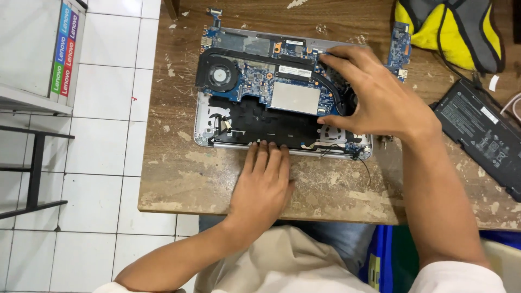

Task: Installing a motherboard into a laptop chassis by aligning the board, connecting internal ribbon cables, and securing it with screws.

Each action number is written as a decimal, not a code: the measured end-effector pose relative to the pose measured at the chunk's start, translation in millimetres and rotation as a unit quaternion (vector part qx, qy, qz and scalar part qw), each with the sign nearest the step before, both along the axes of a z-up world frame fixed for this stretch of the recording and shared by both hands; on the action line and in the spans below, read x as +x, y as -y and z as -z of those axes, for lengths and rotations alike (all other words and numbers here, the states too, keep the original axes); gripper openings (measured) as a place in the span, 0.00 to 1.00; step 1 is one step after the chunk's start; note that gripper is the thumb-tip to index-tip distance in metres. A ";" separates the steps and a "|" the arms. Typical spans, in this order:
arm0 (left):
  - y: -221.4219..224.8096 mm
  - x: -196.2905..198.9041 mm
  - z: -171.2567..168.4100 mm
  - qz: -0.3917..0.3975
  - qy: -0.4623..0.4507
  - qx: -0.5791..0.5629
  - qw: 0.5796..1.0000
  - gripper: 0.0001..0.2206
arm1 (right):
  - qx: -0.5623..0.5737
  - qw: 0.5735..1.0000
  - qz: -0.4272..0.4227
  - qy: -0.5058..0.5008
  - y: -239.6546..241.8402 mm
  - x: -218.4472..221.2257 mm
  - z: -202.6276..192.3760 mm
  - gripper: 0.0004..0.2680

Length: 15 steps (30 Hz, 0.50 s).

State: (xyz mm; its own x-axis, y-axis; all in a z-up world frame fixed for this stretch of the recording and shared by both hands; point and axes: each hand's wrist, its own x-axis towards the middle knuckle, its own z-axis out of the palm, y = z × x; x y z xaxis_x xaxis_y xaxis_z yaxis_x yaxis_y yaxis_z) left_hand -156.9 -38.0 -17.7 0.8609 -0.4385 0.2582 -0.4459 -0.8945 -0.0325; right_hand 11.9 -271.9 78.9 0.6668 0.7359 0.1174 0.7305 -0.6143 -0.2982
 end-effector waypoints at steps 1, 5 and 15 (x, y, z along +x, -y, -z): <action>-6.5 3.2 -4.6 -0.004 0.000 0.000 1.000 0.32 | 0.000 1.000 -0.004 0.000 0.0 -0.1 2.4 0.42; -34.6 14.5 -13.3 0.024 -0.065 -0.217 0.974 0.22 | -0.026 0.999 0.009 -0.025 0.9 -0.5 11.8 0.43; -101.2 45.9 4.7 -0.212 -0.035 -0.280 0.936 0.24 | -0.023 0.999 -0.003 -0.043 -0.7 -7.7 35.1 0.43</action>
State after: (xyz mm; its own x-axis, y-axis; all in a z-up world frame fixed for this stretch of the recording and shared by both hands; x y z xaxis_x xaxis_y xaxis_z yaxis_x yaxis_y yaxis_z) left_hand -111.0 63.2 -22.4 0.9500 0.1328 0.2826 -0.0315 -0.8597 0.5098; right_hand 4.2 -271.2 43.8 0.6692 0.7426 0.0264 0.7066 -0.6250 -0.3318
